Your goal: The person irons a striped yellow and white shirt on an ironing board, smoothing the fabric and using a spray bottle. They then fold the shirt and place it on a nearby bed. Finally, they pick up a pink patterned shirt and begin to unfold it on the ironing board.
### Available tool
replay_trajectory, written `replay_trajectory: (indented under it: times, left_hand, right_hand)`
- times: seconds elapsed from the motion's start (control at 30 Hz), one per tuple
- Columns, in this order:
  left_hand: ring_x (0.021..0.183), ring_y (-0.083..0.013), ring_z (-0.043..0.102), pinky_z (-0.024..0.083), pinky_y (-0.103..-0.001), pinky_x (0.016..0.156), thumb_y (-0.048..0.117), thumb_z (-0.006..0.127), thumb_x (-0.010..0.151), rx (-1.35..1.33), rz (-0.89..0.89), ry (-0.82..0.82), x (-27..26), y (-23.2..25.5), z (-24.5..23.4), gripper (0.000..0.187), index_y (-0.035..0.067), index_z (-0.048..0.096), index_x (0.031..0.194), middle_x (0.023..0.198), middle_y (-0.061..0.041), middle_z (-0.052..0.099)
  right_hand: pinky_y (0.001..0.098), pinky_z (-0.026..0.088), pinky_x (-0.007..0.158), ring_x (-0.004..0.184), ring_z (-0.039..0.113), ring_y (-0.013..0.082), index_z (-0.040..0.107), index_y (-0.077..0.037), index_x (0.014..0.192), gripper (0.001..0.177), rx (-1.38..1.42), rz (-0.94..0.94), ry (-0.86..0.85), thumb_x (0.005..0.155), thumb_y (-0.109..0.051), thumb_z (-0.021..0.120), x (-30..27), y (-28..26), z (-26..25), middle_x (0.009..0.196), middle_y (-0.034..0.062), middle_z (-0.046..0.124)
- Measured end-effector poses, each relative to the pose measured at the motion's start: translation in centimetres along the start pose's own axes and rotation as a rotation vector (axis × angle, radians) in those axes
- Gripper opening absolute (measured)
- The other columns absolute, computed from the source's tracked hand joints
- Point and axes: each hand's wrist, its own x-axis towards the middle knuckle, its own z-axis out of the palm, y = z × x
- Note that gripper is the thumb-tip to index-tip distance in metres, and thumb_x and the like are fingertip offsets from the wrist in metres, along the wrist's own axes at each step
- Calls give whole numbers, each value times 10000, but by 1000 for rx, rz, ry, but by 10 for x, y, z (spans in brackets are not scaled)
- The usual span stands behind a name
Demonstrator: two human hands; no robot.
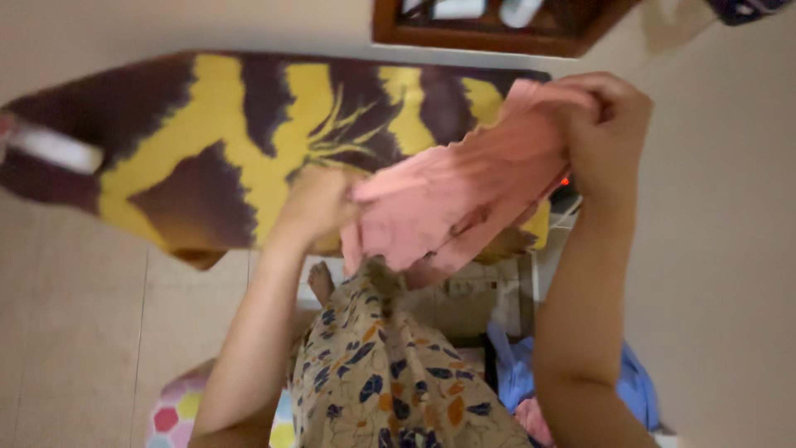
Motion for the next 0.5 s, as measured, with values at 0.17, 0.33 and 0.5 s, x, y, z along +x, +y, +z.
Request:
replay_trajectory:
  times: [0.17, 0.33, 0.5]
  left_hand:
    - [946, -352, 644, 526, -430, 835, -43, 571, 909, -221, -3, 772, -31, -48, 24, 208, 24, 612, 1101, 1028, -169, 649]
    - [914, -337, 638, 537, -366, 828, -33, 516, 980, -481, -46, 872, -24, -53, 55, 146, 7, 529, 1119, 982, -194, 631]
    - [874, -391, 713, 536, -496, 721, 498, 869, 753, 143, -208, 265, -17, -40, 29, 620, 58, 633, 1122, 956, -196, 731]
  right_hand:
    - [430, 546, 798, 941, 682, 357, 706, 15, 1130, 480, -459, -117, -535, 651, -6, 714, 5, 57, 1, 1016, 215, 718]
    - [497, 550, 888, 1022, 691, 432, 763, -23, 1097, 240, -752, 108, -234, 932, -177, 681, -3, 130, 17, 1075, 282, 716]
    - [483, 550, 871, 994, 687, 408, 692, -35, 1175, 278, -677, 212, -124, 926, -159, 701, 15, 125, 44, 1080, 254, 716]
